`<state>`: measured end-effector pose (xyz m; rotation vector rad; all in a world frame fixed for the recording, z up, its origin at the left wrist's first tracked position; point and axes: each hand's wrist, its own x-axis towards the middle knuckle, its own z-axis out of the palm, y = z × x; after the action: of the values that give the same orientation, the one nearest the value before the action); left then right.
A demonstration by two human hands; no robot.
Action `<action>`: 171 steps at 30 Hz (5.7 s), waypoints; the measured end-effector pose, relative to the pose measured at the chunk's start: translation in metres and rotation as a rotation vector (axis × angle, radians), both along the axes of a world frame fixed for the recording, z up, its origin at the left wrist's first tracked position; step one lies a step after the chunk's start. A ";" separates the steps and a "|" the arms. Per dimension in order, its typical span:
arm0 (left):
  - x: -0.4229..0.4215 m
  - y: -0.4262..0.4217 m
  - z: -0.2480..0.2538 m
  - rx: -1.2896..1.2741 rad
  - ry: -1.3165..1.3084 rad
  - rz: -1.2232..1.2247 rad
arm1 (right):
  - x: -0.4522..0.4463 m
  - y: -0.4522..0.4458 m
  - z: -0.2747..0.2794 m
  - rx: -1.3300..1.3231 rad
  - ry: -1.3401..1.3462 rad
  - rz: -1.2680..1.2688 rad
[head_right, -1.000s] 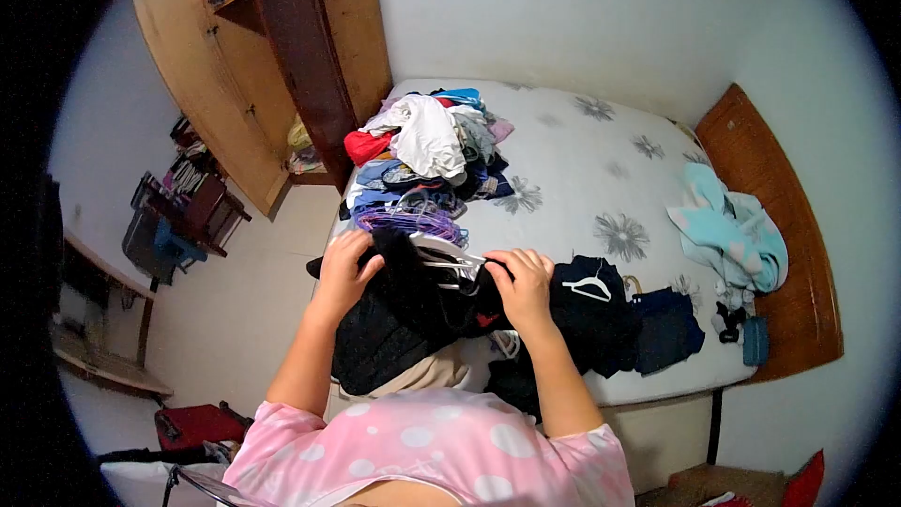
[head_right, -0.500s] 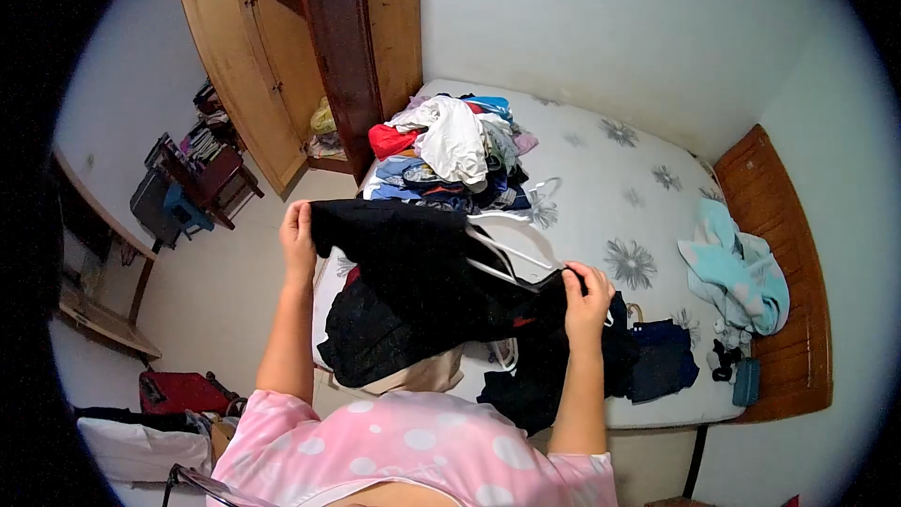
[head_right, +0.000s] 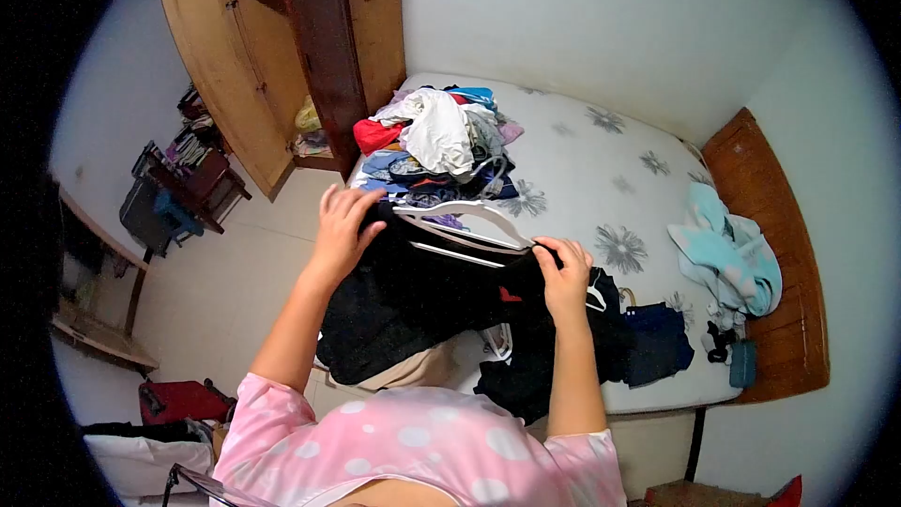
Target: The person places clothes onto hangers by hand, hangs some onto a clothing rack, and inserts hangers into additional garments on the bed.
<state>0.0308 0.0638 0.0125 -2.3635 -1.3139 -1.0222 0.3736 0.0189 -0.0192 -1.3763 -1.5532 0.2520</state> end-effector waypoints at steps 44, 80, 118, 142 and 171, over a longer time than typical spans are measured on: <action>0.207 -0.098 -0.210 -2.367 -0.896 -0.301 | 0.174 -0.172 -0.009 -0.415 -0.250 -0.665; 0.311 -0.060 -0.399 -1.954 -0.954 0.348 | 0.377 -0.014 -0.387 -1.067 -0.112 -0.428; -0.026 0.017 -0.407 -0.971 -0.241 0.459 | -0.109 0.022 -0.424 -0.751 0.064 0.289; -0.116 -0.023 -0.273 -0.764 -0.532 0.047 | -0.245 0.062 -0.227 -0.535 0.400 0.395; -0.039 0.013 -0.092 -1.329 -1.319 -0.505 | -0.213 -0.005 -0.071 -0.410 0.480 0.547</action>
<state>-0.0077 0.0769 -0.0790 -2.9154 -2.3695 -2.8872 0.1604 0.0138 -0.0900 -1.0436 -1.4748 1.2010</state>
